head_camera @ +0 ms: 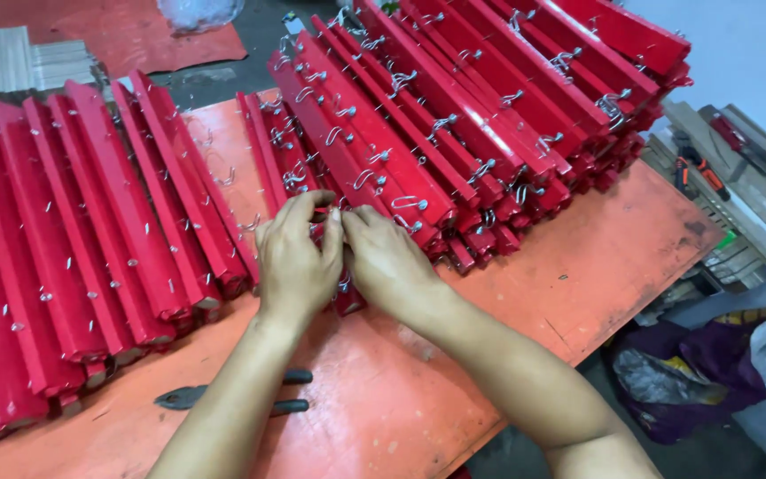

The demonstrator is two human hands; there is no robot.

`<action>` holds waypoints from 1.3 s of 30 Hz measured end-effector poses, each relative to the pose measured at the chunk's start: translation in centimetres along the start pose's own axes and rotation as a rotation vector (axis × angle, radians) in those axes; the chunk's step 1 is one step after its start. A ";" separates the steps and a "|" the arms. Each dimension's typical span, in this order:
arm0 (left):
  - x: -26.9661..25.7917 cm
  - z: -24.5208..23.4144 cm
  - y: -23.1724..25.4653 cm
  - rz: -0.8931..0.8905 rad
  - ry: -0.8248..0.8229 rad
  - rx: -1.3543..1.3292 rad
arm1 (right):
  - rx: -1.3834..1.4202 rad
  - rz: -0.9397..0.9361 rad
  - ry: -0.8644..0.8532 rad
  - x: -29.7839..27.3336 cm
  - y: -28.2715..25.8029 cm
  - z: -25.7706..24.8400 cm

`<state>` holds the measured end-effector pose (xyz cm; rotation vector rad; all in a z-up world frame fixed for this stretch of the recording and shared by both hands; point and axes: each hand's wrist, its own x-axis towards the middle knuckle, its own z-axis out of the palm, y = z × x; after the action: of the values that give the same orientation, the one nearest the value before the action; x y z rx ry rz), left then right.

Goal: Crimp metal hooks onto red plastic bars using pliers

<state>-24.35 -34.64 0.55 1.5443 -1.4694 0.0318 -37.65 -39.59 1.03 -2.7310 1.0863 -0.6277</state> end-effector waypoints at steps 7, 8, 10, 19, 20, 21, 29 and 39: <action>3.4 1.0 3.6 0.099 0.077 -0.191 | 0.148 -0.006 0.139 0.2 1.6 -6.7; 4.0 1.2 4.2 0.134 0.083 -0.233 | 0.113 -0.001 0.177 0.2 2.0 -8.1; 5.4 2.1 5.8 0.177 0.081 -0.249 | 0.015 -0.004 0.225 0.8 4.4 -10.4; 10.7 9.9 11.3 0.272 -0.012 -0.329 | -0.441 0.226 0.337 4.0 16.8 -15.8; 11.1 11.2 11.6 0.251 -0.032 -0.301 | -0.459 0.287 0.308 4.3 17.9 -16.0; 11.4 12.5 11.8 0.258 -0.037 -0.309 | -0.466 0.297 0.311 4.4 18.9 -16.2; 13.7 17.2 13.3 0.209 -0.167 -0.316 | -0.571 0.445 0.279 8.9 30.2 -16.0; 13.7 16.2 12.6 0.207 -0.222 -0.296 | -0.396 0.602 0.132 10.2 27.6 -18.9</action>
<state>-39.62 -52.66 7.71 1.1822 -1.7187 -0.2325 -56.32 -66.19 13.89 -2.4408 2.1392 -0.5386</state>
